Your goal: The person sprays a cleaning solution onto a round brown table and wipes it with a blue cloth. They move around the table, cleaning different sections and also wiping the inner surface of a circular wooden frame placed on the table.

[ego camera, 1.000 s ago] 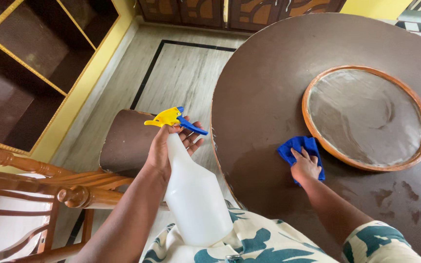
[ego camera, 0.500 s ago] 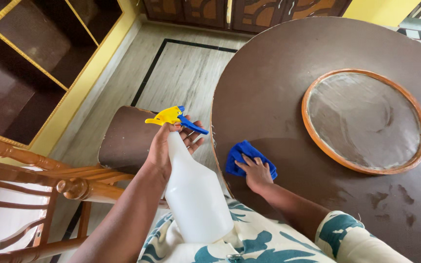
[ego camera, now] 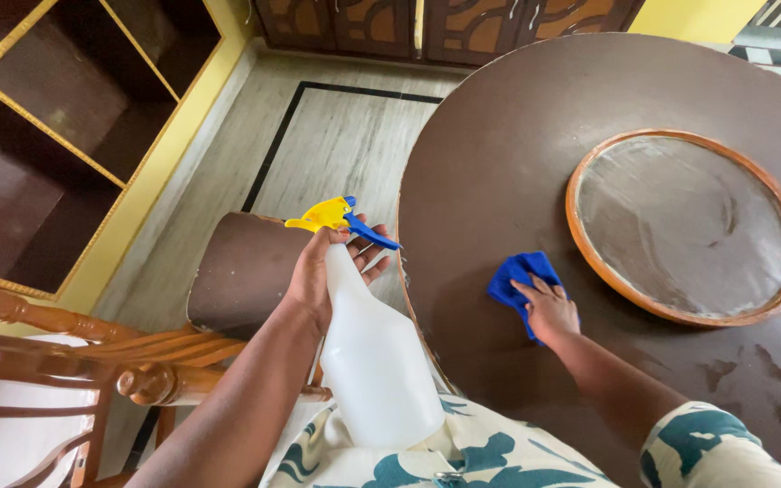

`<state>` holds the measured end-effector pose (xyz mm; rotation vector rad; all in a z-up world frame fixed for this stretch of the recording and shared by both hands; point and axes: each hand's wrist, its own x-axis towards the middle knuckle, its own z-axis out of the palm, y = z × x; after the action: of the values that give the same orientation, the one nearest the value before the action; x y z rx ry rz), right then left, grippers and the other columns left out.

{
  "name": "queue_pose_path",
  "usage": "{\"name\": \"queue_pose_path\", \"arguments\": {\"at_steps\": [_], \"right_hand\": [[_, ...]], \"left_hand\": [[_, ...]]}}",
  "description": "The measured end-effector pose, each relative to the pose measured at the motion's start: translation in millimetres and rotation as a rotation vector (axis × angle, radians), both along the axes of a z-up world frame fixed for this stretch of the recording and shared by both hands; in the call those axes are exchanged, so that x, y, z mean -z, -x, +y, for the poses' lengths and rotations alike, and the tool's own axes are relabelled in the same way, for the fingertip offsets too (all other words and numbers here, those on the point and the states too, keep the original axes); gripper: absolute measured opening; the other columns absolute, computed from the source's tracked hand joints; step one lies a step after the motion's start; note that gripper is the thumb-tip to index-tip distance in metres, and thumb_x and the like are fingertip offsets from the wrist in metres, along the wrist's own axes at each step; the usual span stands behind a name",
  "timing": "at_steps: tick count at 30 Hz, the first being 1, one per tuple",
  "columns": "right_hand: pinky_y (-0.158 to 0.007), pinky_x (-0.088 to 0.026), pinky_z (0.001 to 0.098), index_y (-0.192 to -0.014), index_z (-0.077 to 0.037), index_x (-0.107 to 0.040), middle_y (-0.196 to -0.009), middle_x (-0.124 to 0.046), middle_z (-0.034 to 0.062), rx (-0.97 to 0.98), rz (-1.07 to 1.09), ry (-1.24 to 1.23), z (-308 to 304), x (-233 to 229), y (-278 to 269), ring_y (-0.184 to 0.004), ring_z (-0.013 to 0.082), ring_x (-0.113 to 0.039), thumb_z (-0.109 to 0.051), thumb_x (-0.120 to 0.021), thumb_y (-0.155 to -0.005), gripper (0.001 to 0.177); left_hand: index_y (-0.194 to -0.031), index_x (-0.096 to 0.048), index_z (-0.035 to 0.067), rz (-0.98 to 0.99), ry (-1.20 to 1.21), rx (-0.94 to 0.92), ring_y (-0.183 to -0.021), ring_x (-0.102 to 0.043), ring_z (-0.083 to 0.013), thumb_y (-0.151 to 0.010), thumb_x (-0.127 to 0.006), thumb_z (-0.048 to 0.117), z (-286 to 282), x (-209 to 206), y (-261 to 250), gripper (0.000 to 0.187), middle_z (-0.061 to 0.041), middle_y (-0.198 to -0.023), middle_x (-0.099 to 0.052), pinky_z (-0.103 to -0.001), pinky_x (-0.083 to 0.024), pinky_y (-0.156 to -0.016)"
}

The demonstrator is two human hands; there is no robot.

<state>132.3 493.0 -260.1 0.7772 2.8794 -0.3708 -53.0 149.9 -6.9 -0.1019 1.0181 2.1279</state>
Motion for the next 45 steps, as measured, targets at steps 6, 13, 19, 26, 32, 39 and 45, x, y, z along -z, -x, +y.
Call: {"name": "queue_pose_path", "arguments": {"at_steps": [6,13,19,26,32,39,45], "right_hand": [[-0.107,-0.047,0.0528,-0.145,-0.045,-0.053,-0.163,-0.041,-0.0092,0.271,0.028,0.004,33,25,1,-0.140,0.0320,-0.045,-0.022,-0.061,-0.093,0.057],[-0.105,-0.046,0.0524,-0.144,-0.038,-0.056,-0.161,-0.041,-0.0042,0.304,0.079,-0.031,-22,24,31,-0.135,0.0367,-0.046,-0.022,-0.063,-0.089,0.058],[-0.104,-0.047,0.0506,-0.142,-0.036,-0.057,-0.160,-0.042,-0.0028,-0.009,0.089,0.028,-107,-2,56,-0.130,0.0342,-0.049,-0.012,-0.063,-0.087,0.060],[-0.108,-0.040,0.0549,-0.144,-0.036,-0.054,-0.159,-0.040,-0.0008,-0.327,0.037,0.086,-128,-24,65,-0.133,0.0344,-0.045,-0.011,-0.060,-0.090,0.060],[-0.112,-0.039,0.0557,-0.145,-0.042,-0.053,-0.160,-0.040,-0.0034,-0.257,-0.056,-0.056,-68,-22,68,-0.138,0.0314,-0.046,-0.009,-0.056,-0.093,0.062],[-0.109,-0.048,0.0459,-0.145,-0.042,-0.055,-0.162,-0.044,-0.0065,0.210,-0.012,-0.015,36,7,53,-0.138,0.0359,-0.048,-0.022,-0.060,-0.096,0.054],[-0.109,-0.047,0.0480,-0.150,-0.037,-0.052,-0.161,-0.041,0.0032,0.437,-0.063,0.015,44,24,68,-0.137,0.0396,-0.046,-0.016,-0.056,-0.095,0.059]], "left_hand": [[-0.124,-0.055,0.006,-0.029,0.024,-0.021,-0.120,-0.063,-0.0325,-0.079,-0.061,0.025,-5,9,15,0.049,-0.022,-0.127,-0.064,-0.051,-0.048,-0.109],[-0.123,-0.054,0.006,-0.047,0.056,0.004,-0.123,-0.062,-0.0316,-0.078,-0.062,0.024,-6,12,33,0.049,-0.021,-0.125,-0.064,-0.051,-0.048,-0.111],[-0.122,-0.054,0.006,-0.052,0.053,0.023,-0.122,-0.063,-0.0317,-0.077,-0.063,0.024,-3,13,44,0.049,-0.021,-0.123,-0.065,-0.050,-0.049,-0.109],[-0.119,-0.055,0.007,-0.066,0.080,0.023,-0.122,-0.063,-0.0306,-0.077,-0.063,0.024,-3,15,51,0.045,-0.019,-0.122,-0.064,-0.051,-0.049,-0.110],[-0.117,-0.054,0.008,-0.087,0.080,0.028,-0.124,-0.062,-0.0311,-0.077,-0.062,0.024,-6,19,57,0.043,-0.020,-0.123,-0.064,-0.050,-0.049,-0.110],[-0.118,-0.055,0.008,-0.068,0.087,0.021,-0.123,-0.062,-0.0313,-0.077,-0.063,0.026,-10,21,61,0.045,-0.020,-0.124,-0.065,-0.051,-0.048,-0.110],[-0.119,-0.057,0.010,-0.067,0.123,0.040,-0.123,-0.062,-0.0302,-0.076,-0.063,0.028,-9,21,64,0.047,-0.019,-0.125,-0.065,-0.049,-0.048,-0.110]]}}
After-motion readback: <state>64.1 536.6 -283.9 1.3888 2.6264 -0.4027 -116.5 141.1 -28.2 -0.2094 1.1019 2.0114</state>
